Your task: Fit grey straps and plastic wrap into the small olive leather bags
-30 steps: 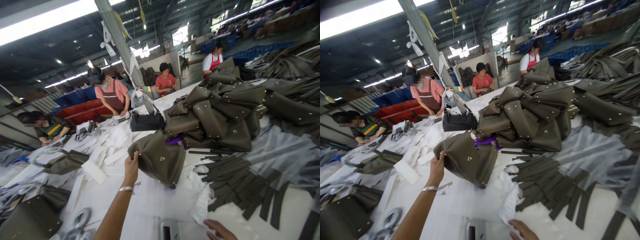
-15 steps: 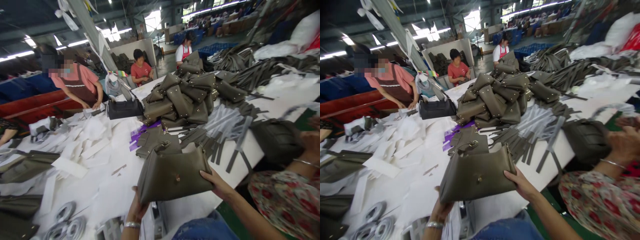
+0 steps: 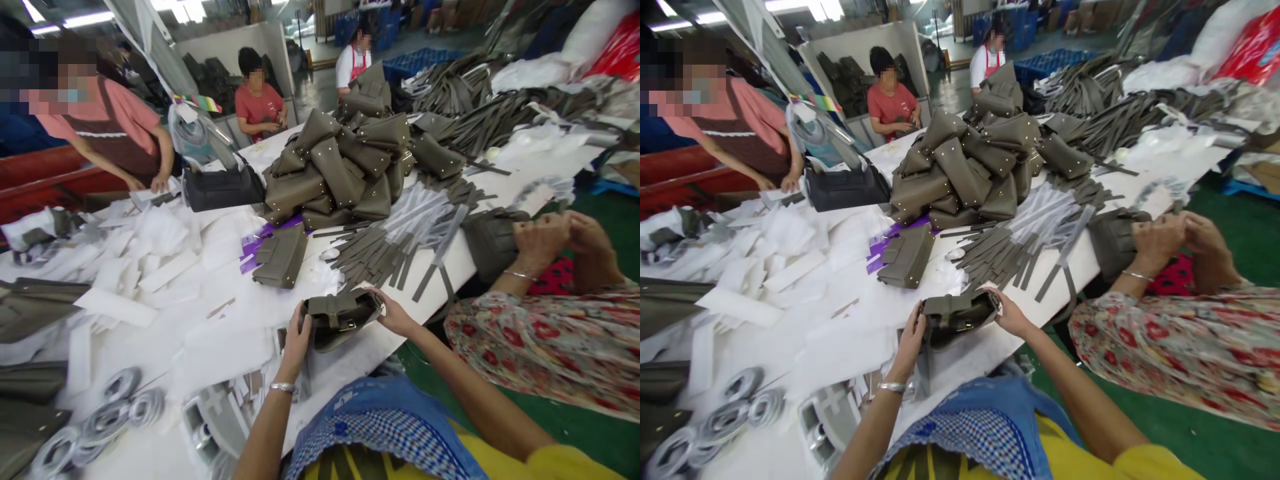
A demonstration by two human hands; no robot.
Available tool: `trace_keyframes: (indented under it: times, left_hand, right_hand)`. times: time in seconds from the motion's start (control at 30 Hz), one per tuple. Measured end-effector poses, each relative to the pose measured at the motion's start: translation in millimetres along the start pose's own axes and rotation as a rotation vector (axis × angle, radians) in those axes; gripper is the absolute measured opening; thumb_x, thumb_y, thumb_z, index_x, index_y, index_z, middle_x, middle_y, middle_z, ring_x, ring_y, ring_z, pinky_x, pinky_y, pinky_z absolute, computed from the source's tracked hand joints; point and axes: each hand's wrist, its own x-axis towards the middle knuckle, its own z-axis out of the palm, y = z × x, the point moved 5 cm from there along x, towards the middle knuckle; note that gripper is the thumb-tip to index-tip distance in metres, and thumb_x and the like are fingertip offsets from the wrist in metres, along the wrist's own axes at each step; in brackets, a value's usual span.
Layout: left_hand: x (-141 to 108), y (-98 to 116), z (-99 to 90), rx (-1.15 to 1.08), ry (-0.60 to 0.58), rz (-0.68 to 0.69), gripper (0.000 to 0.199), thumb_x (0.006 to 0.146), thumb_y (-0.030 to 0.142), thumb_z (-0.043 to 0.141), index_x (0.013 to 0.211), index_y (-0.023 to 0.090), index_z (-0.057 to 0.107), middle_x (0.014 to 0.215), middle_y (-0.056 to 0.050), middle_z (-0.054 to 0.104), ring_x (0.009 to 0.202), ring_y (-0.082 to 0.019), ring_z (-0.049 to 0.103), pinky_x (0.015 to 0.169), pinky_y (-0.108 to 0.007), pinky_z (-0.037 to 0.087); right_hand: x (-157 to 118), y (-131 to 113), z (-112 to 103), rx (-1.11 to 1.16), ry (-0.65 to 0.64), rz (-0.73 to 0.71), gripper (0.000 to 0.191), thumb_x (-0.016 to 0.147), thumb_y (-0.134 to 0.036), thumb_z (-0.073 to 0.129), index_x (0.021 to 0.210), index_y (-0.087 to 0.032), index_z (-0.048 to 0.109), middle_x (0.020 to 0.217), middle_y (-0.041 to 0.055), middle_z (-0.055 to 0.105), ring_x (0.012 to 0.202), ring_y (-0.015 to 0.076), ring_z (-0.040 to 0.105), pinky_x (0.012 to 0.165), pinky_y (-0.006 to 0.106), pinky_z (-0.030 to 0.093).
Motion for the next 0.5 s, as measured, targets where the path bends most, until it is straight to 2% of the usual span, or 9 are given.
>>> trace_keyframes:
  times: [0.13, 0.23, 0.3, 0.37, 0.43, 0.5]
  left_hand:
    - [-0.5, 7.0, 11.9, 0.226, 0.013, 0.100, 0.065, 0.085, 0.045, 0.049, 0.142, 0.021, 0.026, 0.149, -0.008, 0.031, 0.139, -0.023, 0.024, 0.115, -0.043, 0.018]
    - [-0.4, 15.9, 18.0, 0.378, 0.036, 0.156, 0.074, 0.080, 0.043, 0.057, 0.143, 0.023, 0.023, 0.150, -0.009, 0.026, 0.139, -0.025, 0.021, 0.115, -0.044, 0.020]
    - [-1.2, 21.0, 21.8, 0.476, 0.065, 0.175, 0.077, 0.078, 0.043, 0.060, 0.143, 0.025, 0.023, 0.151, -0.009, 0.023, 0.139, -0.026, 0.023, 0.113, -0.044, 0.024]
    - [-2.1, 26.6, 25.3, 0.574, 0.108, 0.204, 0.072, 0.079, 0.041, 0.060, 0.141, 0.026, 0.026, 0.149, -0.008, 0.027, 0.136, -0.026, 0.028, 0.112, -0.043, 0.027]
    - [-1.3, 33.0, 29.1, 0.686, 0.136, 0.237, 0.064, 0.082, 0.036, 0.057, 0.140, 0.026, 0.029, 0.144, -0.008, 0.035, 0.132, -0.025, 0.034, 0.110, -0.043, 0.031]
    - [2.9, 40.0, 33.7, 0.813, 0.124, 0.258, 0.061, 0.083, 0.032, 0.056, 0.138, 0.027, 0.032, 0.141, -0.008, 0.039, 0.127, -0.026, 0.040, 0.106, -0.043, 0.035]
  right_hand:
    - [3.6, 12.7, -6.5, -0.039, -0.063, -0.011, 0.072, 0.072, -0.016, 0.050, 0.141, -0.016, 0.027, 0.142, 0.0112, 0.039, 0.129, 0.0237, 0.039, 0.106, 0.042, 0.034]
    - [5.9, -3.9, -15.2, -0.113, -0.052, -0.115, 0.073, 0.073, -0.015, 0.048, 0.142, -0.016, 0.025, 0.145, 0.0107, 0.035, 0.132, 0.0235, 0.034, 0.109, 0.043, 0.031]
    - [5.5, -23.6, -18.4, -0.223, -0.020, -0.208, 0.068, 0.075, -0.013, 0.048, 0.141, -0.018, 0.029, 0.146, 0.0097, 0.033, 0.134, 0.0244, 0.030, 0.110, 0.044, 0.028]
    - [3.8, -42.2, -15.3, -0.366, -0.028, -0.291, 0.058, 0.078, -0.011, 0.046, 0.135, -0.021, 0.040, 0.144, 0.0077, 0.037, 0.135, 0.0261, 0.026, 0.112, 0.048, 0.023]
    - [2.2, -53.9, -7.0, -0.495, -0.075, -0.346, 0.051, 0.080, -0.009, 0.044, 0.129, -0.021, 0.048, 0.134, 0.0078, 0.048, 0.135, 0.0272, 0.025, 0.112, 0.051, 0.017]
    - [1.4, -57.8, 2.8, -0.585, -0.132, -0.373, 0.047, 0.081, -0.007, 0.044, 0.125, -0.019, 0.053, 0.117, 0.0091, 0.060, 0.129, 0.0266, 0.032, 0.112, 0.051, 0.014]
